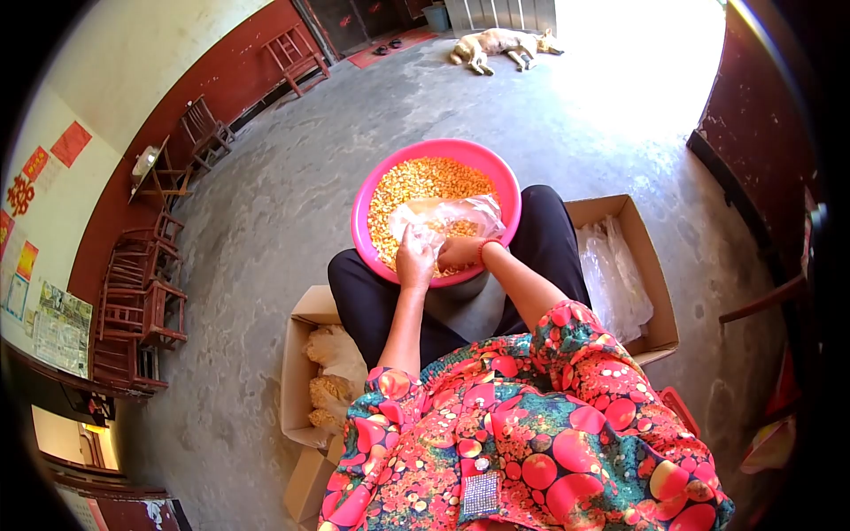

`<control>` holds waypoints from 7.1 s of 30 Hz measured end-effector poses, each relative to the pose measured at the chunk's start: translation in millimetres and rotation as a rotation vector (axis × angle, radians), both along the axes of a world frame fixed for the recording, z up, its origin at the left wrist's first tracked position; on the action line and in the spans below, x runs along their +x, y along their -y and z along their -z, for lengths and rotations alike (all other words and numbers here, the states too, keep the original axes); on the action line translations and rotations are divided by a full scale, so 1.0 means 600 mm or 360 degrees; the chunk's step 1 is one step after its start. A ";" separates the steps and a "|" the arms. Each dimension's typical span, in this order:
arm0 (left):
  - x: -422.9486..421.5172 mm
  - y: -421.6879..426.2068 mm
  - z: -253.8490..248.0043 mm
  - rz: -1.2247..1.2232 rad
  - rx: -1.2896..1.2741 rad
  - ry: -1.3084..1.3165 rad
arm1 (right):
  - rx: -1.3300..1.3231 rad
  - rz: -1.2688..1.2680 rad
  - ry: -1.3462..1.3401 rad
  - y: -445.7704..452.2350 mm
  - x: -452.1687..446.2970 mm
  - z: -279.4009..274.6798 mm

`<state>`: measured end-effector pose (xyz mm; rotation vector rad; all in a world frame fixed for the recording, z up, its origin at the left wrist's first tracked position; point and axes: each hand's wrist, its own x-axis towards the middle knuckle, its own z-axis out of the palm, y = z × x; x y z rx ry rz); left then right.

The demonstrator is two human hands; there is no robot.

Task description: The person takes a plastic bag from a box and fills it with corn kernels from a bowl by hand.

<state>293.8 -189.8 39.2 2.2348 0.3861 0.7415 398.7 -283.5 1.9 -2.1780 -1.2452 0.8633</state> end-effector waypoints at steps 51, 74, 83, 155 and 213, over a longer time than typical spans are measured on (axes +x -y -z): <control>-0.005 0.004 -0.003 -0.0031 -0.0033 0.0081 | -0.0419 0.0159 0.0494 0.020 -0.056 -0.064; 0.000 -0.003 0.005 0.0054 -0.0086 0.0055 | 0.0032 0.0260 -0.0304 0.025 -0.021 -0.053; -0.008 0.012 -0.024 -0.0028 -0.0039 -0.0219 | 0.0412 0.0885 -0.1532 0.046 -0.011 -0.081; -0.007 0.011 -0.015 -0.0041 0.0049 -0.0358 | 0.1238 0.1460 -0.1202 0.045 -0.009 -0.050; -0.007 -0.062 -0.010 -0.0024 0.0304 -0.0325 | 0.0098 0.0716 0.0394 0.032 0.017 0.000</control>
